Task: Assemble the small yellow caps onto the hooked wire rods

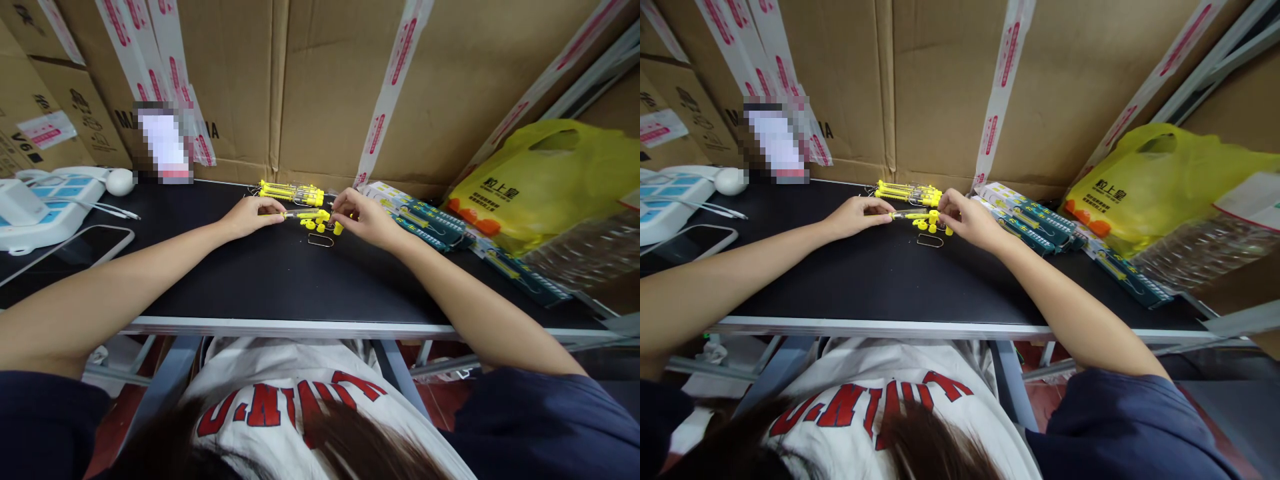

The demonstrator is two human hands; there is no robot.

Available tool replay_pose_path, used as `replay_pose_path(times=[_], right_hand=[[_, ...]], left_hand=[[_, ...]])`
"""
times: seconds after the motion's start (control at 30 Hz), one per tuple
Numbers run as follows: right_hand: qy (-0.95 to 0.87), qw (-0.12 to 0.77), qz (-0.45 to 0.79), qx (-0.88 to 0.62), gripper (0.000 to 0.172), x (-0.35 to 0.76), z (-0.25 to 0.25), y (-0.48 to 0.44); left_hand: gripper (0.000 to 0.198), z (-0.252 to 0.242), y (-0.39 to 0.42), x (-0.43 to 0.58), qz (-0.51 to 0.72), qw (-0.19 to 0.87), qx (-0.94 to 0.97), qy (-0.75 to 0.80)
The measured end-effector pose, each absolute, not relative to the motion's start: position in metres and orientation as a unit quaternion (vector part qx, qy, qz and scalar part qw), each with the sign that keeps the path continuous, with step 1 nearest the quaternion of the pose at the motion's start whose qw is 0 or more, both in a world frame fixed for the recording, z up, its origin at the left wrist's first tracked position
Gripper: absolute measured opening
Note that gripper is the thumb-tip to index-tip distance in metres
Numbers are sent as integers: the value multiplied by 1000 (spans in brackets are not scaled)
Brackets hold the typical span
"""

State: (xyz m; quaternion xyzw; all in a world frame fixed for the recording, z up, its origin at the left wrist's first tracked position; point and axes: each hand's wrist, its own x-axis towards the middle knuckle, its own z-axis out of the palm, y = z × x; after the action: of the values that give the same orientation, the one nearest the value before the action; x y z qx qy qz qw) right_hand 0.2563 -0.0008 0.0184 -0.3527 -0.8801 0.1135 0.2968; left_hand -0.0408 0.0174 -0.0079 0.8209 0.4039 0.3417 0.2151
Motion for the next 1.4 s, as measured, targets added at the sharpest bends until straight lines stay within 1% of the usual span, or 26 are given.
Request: replay_pose_path(times=[0.1,0.2,0.33,0.53,0.83,1.1,1.2,1.4], right_hand=[[-873,306,47,-376,13,259,16,5],[-873,287,-24,-395,7,260,12,11],[-872,275,-69,-400,8,259,4,16],[-866,259,-69,-422,8,255,-6,18],[-877,252,-66,-403,8,257,-6,17],[-873,267,-14,-408,7,258,-5,16],[-874,273,-11,-403,12,259,-4,16],[-897,297,-27,-327,37,252,3,3]], left_hand=[[31,-8,17,-41,341,207,820,410],[30,-9,16,-40,338,208,822,408],[29,-10,15,-39,333,213,823,407],[27,-11,15,-39,331,205,827,405],[29,-11,15,-38,330,209,829,400],[29,-9,12,-36,328,206,829,403],[30,-8,11,-36,328,205,827,408],[31,-8,7,-34,329,202,836,391]])
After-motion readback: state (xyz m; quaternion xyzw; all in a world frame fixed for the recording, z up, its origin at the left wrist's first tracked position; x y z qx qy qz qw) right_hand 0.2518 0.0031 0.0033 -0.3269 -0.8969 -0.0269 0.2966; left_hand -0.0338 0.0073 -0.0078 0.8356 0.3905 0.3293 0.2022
